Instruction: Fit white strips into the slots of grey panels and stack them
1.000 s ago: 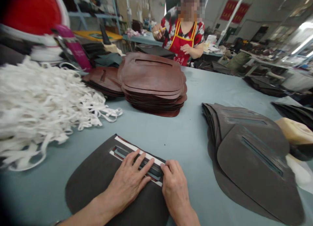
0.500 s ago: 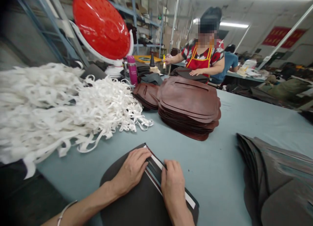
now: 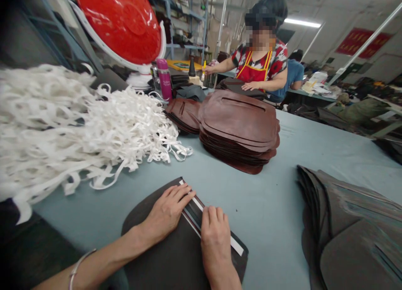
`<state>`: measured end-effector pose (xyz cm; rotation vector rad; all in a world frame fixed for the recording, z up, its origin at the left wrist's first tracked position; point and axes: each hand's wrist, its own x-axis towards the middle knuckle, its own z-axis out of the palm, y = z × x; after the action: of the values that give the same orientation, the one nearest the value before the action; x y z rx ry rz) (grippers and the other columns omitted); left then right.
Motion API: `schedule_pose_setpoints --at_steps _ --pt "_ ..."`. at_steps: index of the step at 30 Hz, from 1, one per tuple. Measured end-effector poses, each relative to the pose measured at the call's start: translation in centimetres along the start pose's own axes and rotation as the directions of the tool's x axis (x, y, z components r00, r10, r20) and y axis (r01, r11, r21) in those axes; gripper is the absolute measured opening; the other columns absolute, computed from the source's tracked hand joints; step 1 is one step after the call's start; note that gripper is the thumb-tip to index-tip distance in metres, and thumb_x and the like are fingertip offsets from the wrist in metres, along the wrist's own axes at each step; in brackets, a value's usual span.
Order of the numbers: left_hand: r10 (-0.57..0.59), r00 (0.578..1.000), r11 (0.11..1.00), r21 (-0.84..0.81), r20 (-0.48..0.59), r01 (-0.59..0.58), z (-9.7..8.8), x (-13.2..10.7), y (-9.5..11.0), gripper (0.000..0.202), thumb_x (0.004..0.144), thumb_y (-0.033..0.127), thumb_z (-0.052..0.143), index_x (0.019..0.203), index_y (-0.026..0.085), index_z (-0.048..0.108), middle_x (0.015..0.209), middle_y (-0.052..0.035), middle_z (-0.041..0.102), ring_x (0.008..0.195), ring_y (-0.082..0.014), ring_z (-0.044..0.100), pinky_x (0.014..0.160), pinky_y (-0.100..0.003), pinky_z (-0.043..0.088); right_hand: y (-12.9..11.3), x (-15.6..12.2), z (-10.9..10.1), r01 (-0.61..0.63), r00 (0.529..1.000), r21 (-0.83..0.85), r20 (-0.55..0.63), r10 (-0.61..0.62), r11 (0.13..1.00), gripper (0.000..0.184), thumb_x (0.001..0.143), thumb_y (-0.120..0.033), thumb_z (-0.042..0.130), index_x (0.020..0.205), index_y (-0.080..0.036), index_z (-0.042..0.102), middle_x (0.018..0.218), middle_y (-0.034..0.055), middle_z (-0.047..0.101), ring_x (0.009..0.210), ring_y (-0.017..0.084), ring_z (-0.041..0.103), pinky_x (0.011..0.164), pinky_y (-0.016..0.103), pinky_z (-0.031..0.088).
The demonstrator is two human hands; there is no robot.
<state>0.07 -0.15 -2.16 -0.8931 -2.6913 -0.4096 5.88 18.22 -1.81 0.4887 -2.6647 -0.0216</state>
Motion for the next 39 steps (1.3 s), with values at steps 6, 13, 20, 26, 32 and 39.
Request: schedule_pose_setpoints --at_steps 6,13,20,26,32,39 --pt "0.004 1.000 1.000 0.017 -0.021 -0.003 0.0 -0.1 0.0 0.044 0.089 0.006 0.038 0.128 0.020 0.054 0.130 -0.0096 0.054 0.126 -0.0237 0.045 0.105 -0.043 0.037 3.6 -7.4 -2.5 -0.012 1.000 -0.025 -0.004 0.012 1.000 0.033 0.091 -0.009 0.033 0.117 -0.012 0.053 0.104 0.0133 0.057 0.094 0.027 0.050 0.075 0.038 0.046" --pt "0.074 0.997 0.997 -0.015 0.003 -0.074 -0.2 0.1 0.8 0.044 0.090 0.005 0.037 0.127 0.022 0.054 0.127 -0.0083 0.056 0.125 -0.0240 0.044 0.104 -0.044 0.037 2.7 -5.6 -2.0 -0.139 0.990 0.114 -0.006 0.140 0.984 0.023 0.090 -0.008 0.037 0.103 -0.013 0.055 0.092 0.0101 0.057 0.082 0.022 0.049 0.068 0.035 0.044" --pt "0.206 0.978 0.971 -0.132 0.031 -0.200 0.7 -0.6 5.3 0.038 0.095 0.022 0.040 0.132 0.016 0.047 0.132 -0.0059 0.053 0.129 -0.0202 0.041 0.112 -0.038 0.029 1.0 -4.5 -0.2 -0.078 0.993 0.039 -0.087 0.081 0.996 0.032 0.090 -0.007 0.031 0.113 -0.012 0.054 0.100 0.0137 0.058 0.089 0.027 0.050 0.072 0.040 0.044" --pt "0.183 0.980 0.973 -0.156 0.075 -0.170 0.5 -0.8 5.3 0.042 0.094 0.015 0.039 0.135 0.017 0.044 0.136 -0.0060 0.050 0.132 -0.0207 0.038 0.114 -0.039 0.029 3.8 -9.6 -2.5 -0.065 0.996 0.038 -0.059 0.068 0.997 0.031 0.094 -0.014 0.031 0.114 -0.012 0.054 0.100 0.0130 0.058 0.091 0.025 0.051 0.075 0.037 0.045" --pt "0.201 0.973 0.969 -0.169 0.114 -0.181 0.2 -0.7 5.7 0.047 0.093 0.031 0.048 0.136 0.015 0.042 0.137 -0.0102 0.048 0.133 -0.0249 0.037 0.114 -0.046 0.031 3.9 -10.1 -3.8 -0.386 0.915 0.382 0.048 0.399 0.839 0.025 0.086 -0.005 0.046 0.108 -0.017 0.052 0.092 0.0061 0.056 0.086 0.019 0.051 0.077 0.034 0.048" --pt "0.238 0.963 0.962 -0.165 0.125 -0.216 -0.2 -0.1 6.0 0.042 0.091 0.020 0.045 0.133 0.014 0.044 0.132 -0.0102 0.049 0.130 -0.0245 0.039 0.113 -0.046 0.032 3.8 -9.9 -3.9 -0.474 0.869 0.505 0.140 0.474 0.721 0.029 0.083 -0.003 0.045 0.105 -0.020 0.053 0.096 0.0057 0.055 0.093 0.020 0.050 0.081 0.036 0.045"
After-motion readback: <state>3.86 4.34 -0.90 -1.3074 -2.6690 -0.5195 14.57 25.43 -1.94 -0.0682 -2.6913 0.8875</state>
